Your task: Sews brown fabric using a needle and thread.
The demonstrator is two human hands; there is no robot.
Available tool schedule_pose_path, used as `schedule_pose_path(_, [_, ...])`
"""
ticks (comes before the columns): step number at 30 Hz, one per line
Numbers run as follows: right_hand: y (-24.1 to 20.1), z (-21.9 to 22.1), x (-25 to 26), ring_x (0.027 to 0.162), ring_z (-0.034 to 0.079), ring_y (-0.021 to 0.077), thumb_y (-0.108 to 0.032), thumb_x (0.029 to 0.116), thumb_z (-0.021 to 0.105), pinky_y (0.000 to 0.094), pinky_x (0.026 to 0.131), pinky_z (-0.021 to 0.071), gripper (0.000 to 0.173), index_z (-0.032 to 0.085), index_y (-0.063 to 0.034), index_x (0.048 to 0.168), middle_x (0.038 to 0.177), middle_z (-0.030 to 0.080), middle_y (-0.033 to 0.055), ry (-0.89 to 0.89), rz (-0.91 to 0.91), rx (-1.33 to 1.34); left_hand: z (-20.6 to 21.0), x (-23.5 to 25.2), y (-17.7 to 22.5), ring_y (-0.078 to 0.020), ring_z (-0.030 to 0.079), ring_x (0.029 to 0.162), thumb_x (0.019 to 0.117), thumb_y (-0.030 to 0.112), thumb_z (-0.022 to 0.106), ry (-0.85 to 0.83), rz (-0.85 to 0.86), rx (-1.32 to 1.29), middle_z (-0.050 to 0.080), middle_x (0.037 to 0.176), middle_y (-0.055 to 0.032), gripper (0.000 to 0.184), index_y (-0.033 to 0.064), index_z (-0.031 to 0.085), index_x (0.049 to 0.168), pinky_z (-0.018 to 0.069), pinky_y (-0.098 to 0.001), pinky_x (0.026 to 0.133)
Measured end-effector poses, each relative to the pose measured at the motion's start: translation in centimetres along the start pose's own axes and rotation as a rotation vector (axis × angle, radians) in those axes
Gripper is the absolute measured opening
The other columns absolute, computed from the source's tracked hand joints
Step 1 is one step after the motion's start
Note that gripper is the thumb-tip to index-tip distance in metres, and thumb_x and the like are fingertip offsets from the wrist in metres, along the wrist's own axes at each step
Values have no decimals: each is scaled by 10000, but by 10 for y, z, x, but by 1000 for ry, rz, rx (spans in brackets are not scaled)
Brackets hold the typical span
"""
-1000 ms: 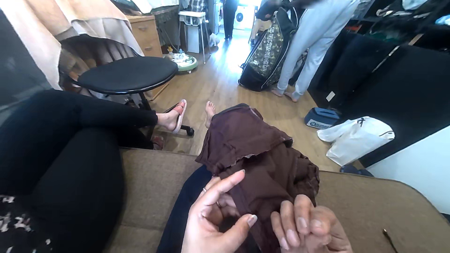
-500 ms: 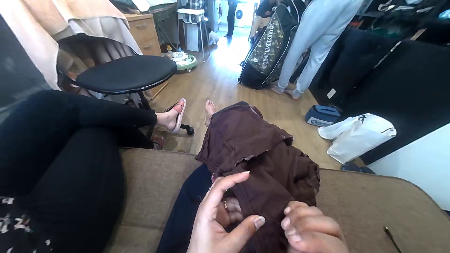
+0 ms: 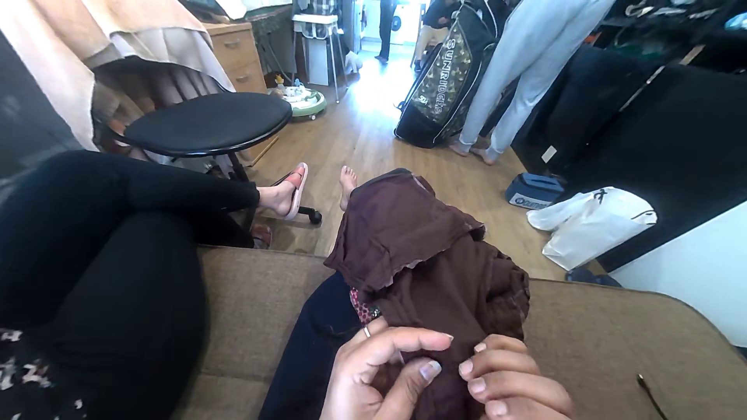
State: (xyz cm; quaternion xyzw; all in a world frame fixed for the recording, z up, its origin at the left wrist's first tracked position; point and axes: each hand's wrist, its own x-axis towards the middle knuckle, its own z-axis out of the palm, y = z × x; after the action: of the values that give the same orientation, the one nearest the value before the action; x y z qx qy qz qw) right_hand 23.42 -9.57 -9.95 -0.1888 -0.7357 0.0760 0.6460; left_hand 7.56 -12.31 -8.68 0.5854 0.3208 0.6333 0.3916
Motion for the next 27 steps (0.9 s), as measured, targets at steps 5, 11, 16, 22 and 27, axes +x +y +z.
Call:
schedule_pose_path(5, [-2,0,3,996,614,12,-213,1079,485,192,937,494,109,579,-162,1057,1030,601,-66,49,73,75,0,0,0,-47,686,961,940,10,701,-31,-37,-50,637,1293,-85,407,-6,631,1340,618,-221,786])
schedule_pose_path(11, [-1,-4,9,1002,631,-23,-254,1078,525,151,891,519,119,635,-217,1104,1041,634,-135,100,171,97,-7,8,0,-92,664,1095,956,-33,630,-45,-83,-206,563,1388,-106,502,-69,504,1441,615,-262,872])
schedule_pose_path(16, [-4,-7,12,957,644,-20,-236,1068,559,130,810,540,130,674,-231,1127,1058,641,-131,97,266,176,-19,9,0,-198,683,1164,875,-136,689,-164,-123,-333,488,1507,-108,793,-22,294,1552,639,-388,912])
schedule_pose_path(22, [-17,-15,23,759,657,-4,-203,1073,545,127,638,563,135,667,-174,1122,986,656,-67,87,416,419,-14,5,-1,-197,683,1152,822,-112,761,-59,-130,-283,494,1466,-95,870,7,269,1530,643,-394,916])
schedule_pose_path(27, [-26,-18,26,790,657,-12,-160,1038,609,129,675,571,123,692,-170,1129,1004,656,-78,33,501,493,-14,10,-11,-151,704,1025,1074,116,440,232,-348,-426,656,1199,-90,367,-8,424,1419,622,-314,834])
